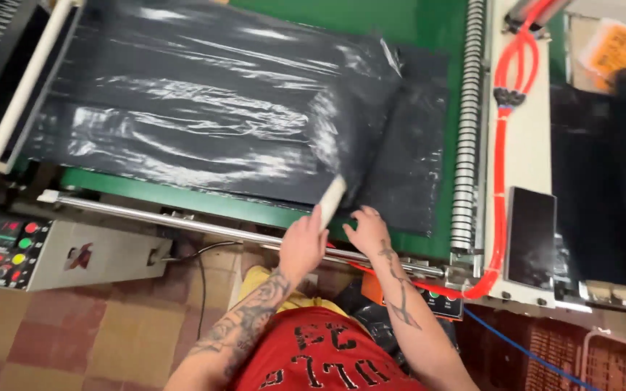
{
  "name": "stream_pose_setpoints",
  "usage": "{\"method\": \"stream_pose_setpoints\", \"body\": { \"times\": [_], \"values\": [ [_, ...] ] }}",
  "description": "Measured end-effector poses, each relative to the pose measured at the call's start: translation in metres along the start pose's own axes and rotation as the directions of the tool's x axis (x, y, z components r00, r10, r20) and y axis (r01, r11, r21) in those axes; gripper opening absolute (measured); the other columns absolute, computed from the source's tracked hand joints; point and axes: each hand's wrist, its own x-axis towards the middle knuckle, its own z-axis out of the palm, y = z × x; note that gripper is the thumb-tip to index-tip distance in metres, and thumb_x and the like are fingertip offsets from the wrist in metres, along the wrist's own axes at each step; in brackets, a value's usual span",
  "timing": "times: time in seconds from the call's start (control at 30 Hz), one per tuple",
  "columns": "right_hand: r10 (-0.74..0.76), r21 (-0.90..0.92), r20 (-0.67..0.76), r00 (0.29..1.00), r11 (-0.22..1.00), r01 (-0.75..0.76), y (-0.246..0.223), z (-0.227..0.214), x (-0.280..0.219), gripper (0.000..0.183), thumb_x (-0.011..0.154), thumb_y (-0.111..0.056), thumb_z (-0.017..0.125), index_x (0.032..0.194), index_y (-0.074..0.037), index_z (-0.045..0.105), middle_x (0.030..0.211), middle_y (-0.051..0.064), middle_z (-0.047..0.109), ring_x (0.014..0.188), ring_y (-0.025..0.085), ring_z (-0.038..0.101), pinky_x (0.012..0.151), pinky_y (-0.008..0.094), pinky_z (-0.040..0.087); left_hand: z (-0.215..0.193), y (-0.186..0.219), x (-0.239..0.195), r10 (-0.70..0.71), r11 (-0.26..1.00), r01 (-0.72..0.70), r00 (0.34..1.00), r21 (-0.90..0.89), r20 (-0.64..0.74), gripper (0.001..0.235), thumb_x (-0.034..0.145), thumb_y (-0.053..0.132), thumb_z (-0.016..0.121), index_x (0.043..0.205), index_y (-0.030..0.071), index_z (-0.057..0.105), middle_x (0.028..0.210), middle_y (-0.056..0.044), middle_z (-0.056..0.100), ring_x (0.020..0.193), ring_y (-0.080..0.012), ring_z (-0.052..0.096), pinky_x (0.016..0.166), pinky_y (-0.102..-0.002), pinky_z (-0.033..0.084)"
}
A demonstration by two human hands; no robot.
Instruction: Using a long white tube to flatten and smooth out black plastic film on a moving conveyor belt.
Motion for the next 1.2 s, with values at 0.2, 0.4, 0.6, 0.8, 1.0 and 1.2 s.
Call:
{"method": "stream_pose_setpoints", "body": {
  "times": [0.2,0.4,0.6,0.8,1.0,1.2],
  "values": [
    [-0.06,0.045,-0.069,0.996,0.997,0.063,0.01,0.008,-0.003,0.043,0.086,-0.039,0.072,0.117,-0.008,0.073,0.119,0.014,0.068,0.123,0.036,0.063,0.098,0.046,0.058,0.005,-0.009,-0.001,0.097,0.988,-0.081,0.987,-0.13,0.125,0.065,0.098,0.04,0.055,0.154,0.01,0.043,0.109,-0.015,0.067,0.101,-0.0377,0.071,0.093,-0.043,0.056],
    [0.018,0.136,-0.195,0.981,0.991,0.009,0.003,-0.004,-0.013,0.034,0.095,-0.043,0.067,0.109,-0.014,0.078,0.105,0.008,0.075,0.106,0.03,0.072,0.088,0.042,0.059,0.005,-0.065,-0.006,0.096,0.992,-0.095,0.995,-0.079,0.01,0.062,0.098,0.04,0.058,0.149,0.008,0.048,0.114,-0.014,0.069,0.113,-0.0302,0.069,0.11,-0.039,0.046],
    [-0.126,0.117,-0.305,0.944,0.979,0.169,0.013,0.007,-0.005,0.039,0.093,-0.039,0.069,0.113,-0.006,0.075,0.121,0.016,0.07,0.114,0.037,0.063,0.095,0.05,0.051,-0.051,-0.144,-0.015,-0.163,0.984,0.15,0.977,-0.098,-0.137,0.059,0.106,0.033,0.043,0.152,-0.004,0.038,0.128,-0.023,0.064,0.111,-0.0434,0.06,0.097,-0.052,0.047],
    [0.05,-0.074,0.082,0.995,0.996,-0.044,0.007,0.004,0.012,0.065,0.091,-0.054,0.058,0.138,-0.01,0.065,0.148,0.013,0.057,0.131,0.038,0.055,0.102,0.054,0.05,-0.089,-0.217,-0.011,-0.662,0.748,0.625,0.688,-0.221,-0.296,0.062,0.104,0.032,0.048,0.155,0.0,0.034,0.119,-0.019,0.065,0.098,-0.0319,0.065,0.081,-0.048,0.057],
    [0.099,-0.041,0.152,0.983,0.995,-0.094,-0.006,-0.008,0.003,0.061,0.093,-0.047,0.058,0.14,-0.009,0.063,0.154,0.011,0.051,0.137,0.035,0.049,0.101,0.056,0.051,-0.129,-0.245,-0.002,-0.748,0.649,0.73,0.56,-0.215,-0.357,0.058,0.105,0.03,0.053,0.153,0.002,0.037,0.112,-0.015,0.064,0.09,-0.0259,0.063,0.071,-0.041,0.058],
    [0.002,0.084,0.032,0.999,0.996,-0.004,0.012,0.012,0.008,0.055,0.09,-0.044,0.063,0.132,-0.008,0.068,0.153,0.013,0.052,0.142,0.032,0.047,0.113,0.047,0.042,-0.107,-0.278,0.004,-0.644,0.593,0.79,0.582,0.157,-0.496,0.063,0.095,0.033,0.063,0.145,-0.001,0.047,0.087,-0.018,0.067,0.074,-0.0401,0.068,0.064,-0.052,0.053]
  ]
}}
